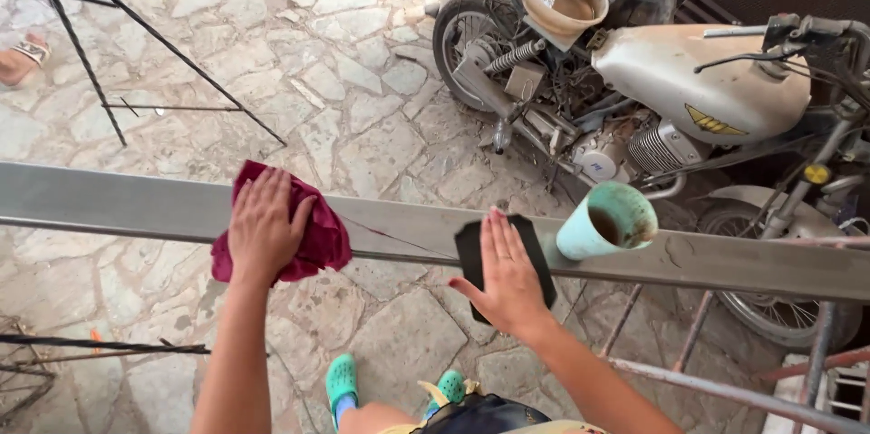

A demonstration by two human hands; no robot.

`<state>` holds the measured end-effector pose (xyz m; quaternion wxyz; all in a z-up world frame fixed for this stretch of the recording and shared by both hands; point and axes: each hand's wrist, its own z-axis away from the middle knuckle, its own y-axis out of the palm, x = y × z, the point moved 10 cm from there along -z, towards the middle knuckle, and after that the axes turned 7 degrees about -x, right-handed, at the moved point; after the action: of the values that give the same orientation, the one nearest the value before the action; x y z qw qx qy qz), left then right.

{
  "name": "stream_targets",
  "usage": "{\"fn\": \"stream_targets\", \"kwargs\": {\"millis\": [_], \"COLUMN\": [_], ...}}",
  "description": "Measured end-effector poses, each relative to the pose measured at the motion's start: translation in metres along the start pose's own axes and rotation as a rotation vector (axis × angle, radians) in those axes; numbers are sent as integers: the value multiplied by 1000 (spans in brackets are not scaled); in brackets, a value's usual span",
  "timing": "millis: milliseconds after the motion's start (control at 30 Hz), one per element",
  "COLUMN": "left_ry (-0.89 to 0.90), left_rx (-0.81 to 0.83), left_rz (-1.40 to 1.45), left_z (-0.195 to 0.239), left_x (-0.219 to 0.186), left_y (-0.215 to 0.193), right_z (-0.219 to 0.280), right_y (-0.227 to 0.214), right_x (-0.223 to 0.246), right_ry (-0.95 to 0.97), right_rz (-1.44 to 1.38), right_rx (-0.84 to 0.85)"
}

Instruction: Sanding a metal beam using a hand-held sanding block and wiping it clean with a cloth.

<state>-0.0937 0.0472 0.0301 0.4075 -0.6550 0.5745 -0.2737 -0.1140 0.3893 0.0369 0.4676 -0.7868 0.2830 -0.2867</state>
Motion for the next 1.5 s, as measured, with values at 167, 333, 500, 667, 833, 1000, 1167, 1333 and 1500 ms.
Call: {"fn": "stream_targets", "kwargs": {"millis": [167,333,500,667,833,1000,1167,1333,1500], "left_ry": [15,49,60,169,243,260,267,239,174], "left_rx": [15,18,84,120,136,15,90,123,71], "left_rz": [19,37,80,139,216,197,149,126,145], "left_z": [2,-3,0,-3,-2,0,0,3,-3], "left_x": [3,2,5,3,2,4,6,6,7], "left_y": [7,0,2,-10,-10,-6,2,4,-1], "right_z": [-5,-19,-44,-53,-24,-26,-52,-25,-15], "right_y": [8,2,8,32,43,9,-4,36,26], "right_x": [-22,-24,-18,-20,-15,36,105,95,93], "right_ry": [51,82,112,320,573,709,6,5,334], "right_rz": [-237,-419,-77,181,511,-47,34,250,182], "right_rx": [161,387,412,143,-159,37,43,138,193]}}
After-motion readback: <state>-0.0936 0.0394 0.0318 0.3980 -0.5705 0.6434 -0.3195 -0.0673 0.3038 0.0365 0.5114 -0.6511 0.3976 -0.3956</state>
